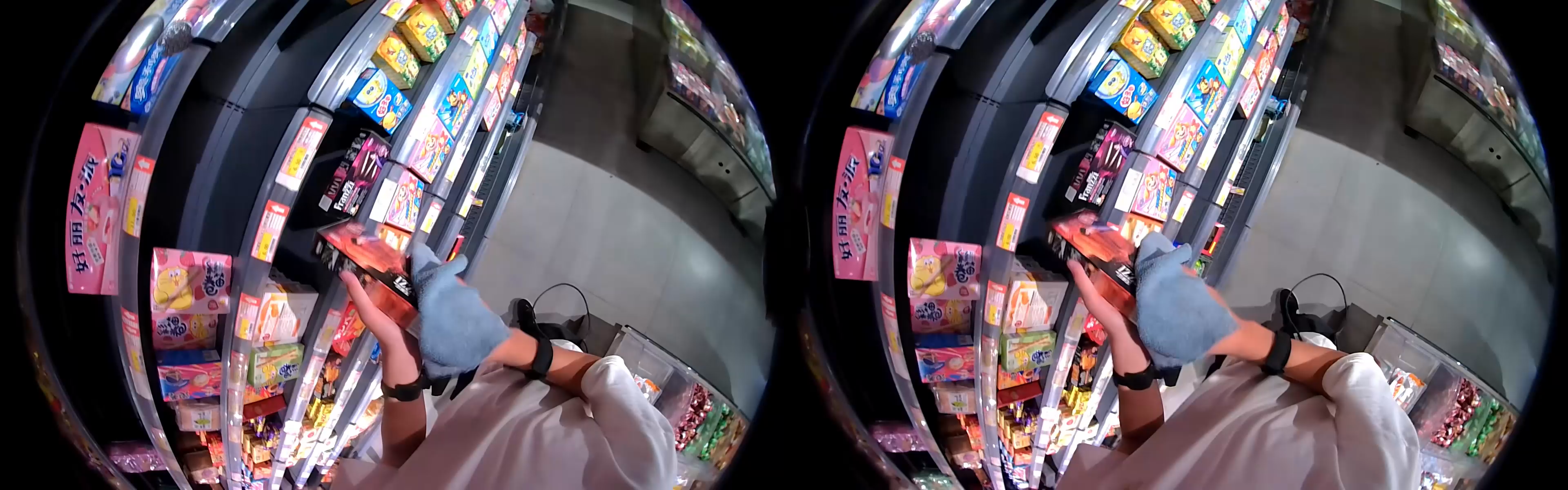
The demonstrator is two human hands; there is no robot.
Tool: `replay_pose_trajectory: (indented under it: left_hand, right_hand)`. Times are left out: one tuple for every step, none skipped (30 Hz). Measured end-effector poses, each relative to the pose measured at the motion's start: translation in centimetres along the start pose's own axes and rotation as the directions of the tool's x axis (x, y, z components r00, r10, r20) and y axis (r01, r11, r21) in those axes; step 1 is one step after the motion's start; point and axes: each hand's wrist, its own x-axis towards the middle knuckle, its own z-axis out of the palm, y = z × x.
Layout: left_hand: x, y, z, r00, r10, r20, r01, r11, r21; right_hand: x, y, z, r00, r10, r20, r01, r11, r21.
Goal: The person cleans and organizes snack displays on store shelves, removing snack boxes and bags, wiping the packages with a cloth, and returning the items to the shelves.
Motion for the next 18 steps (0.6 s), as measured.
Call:
replay_pose_trajectory:
  left_hand:
    - [-0.2,0.3,0.1,0.999,0.003,-0.036,-0.003,1.0,0.011]
    - [-1.0,0.2,-0.4,0.998,0.064,0.01,-0.064,0.998,0.025]
    - [-1.5,0.0,-0.7,0.997,0.072,0.039,-0.073,0.997,0.017]
    - [-1.6,-0.1,-1.0,0.996,0.064,0.061,-0.063,0.998,-0.01]
    - [-1.5,-0.4,-1.2,0.995,0.046,0.09,-0.042,0.998,-0.051]
    - [-1.3,-0.5,-1.5,0.993,0.03,0.115,-0.019,0.995,-0.097]
    - [-0.8,-0.8,-1.8,0.988,0.014,0.153,0.009,0.989,-0.148]
    - [-0.2,-1.2,-2.1,0.981,-0.002,0.192,0.041,0.978,-0.202]
    - [0.3,-1.5,-2.3,0.971,-0.015,0.237,0.08,0.961,-0.266]
    - [0.8,-1.9,-2.5,0.958,-0.026,0.284,0.121,0.939,-0.322]
    - [1.2,-2.3,-2.6,0.944,-0.036,0.327,0.164,0.913,-0.374]
    - [1.6,-2.8,-2.6,0.928,-0.044,0.369,0.209,0.883,-0.421]
    - [2.0,-3.2,-2.6,0.91,-0.052,0.412,0.258,0.847,-0.465]
    - [2.2,-3.6,-2.6,0.889,-0.057,0.454,0.31,0.805,-0.505]
    - [2.5,-4.1,-2.5,0.865,-0.06,0.499,0.367,0.753,-0.546]
    - [2.6,-4.5,-2.5,0.836,-0.06,0.546,0.429,0.692,-0.581]
    - [2.8,-4.8,-2.5,0.802,-0.057,0.594,0.497,0.615,-0.612]
    - [2.8,-5.1,-2.5,0.791,-0.054,0.61,0.514,0.6,-0.613]
  right_hand:
    - [0.8,-1.1,-0.8,1.0,0.004,-0.009,-0.004,0.995,-0.095]
    - [1.9,-2.3,-1.8,1.0,0.006,-0.013,-0.008,0.981,-0.193]
    - [2.8,-3.5,-2.6,1.0,0.005,-0.023,-0.011,0.96,-0.28]
    - [3.4,-4.7,-3.5,0.999,-0.001,-0.035,-0.012,0.934,-0.357]
    - [3.8,-5.8,-4.1,0.999,-0.002,-0.042,-0.016,0.907,-0.422]
    - [4.2,-6.8,-4.5,0.998,0.001,-0.057,-0.029,0.877,-0.479]
    - [4.5,-7.5,-5.0,0.998,-0.005,-0.065,-0.028,0.859,-0.511]
    - [4.7,-8.0,-5.6,0.998,-0.008,-0.069,-0.03,0.839,-0.543]
    - [4.8,-8.4,-6.1,0.997,-0.05,-0.057,0.012,0.85,-0.527]
    - [4.7,-8.2,-6.8,0.992,-0.121,-0.028,0.093,0.877,-0.472]
    - [4.5,-8.2,-7.3,0.981,-0.192,-0.005,0.173,0.894,-0.413]
    - [4.2,-8.4,-7.7,0.989,-0.146,0.038,0.147,0.883,-0.446]
    - [3.6,-7.3,-7.5,0.989,-0.143,0.036,0.144,0.881,-0.451]
    - [3.2,-6.2,-7.1,0.969,-0.245,-0.031,0.205,0.866,-0.456]
    - [2.5,-5.5,-7.0,0.954,-0.294,-0.067,0.231,0.856,-0.463]
    - [2.2,-5.7,-7.1,0.934,-0.341,-0.102,0.256,0.843,-0.473]
    - [2.6,-8.3,-7.7,0.977,-0.193,-0.085,0.123,0.849,-0.514]
    - [2.3,-8.7,-7.7,0.99,-0.115,-0.085,0.053,0.844,-0.534]
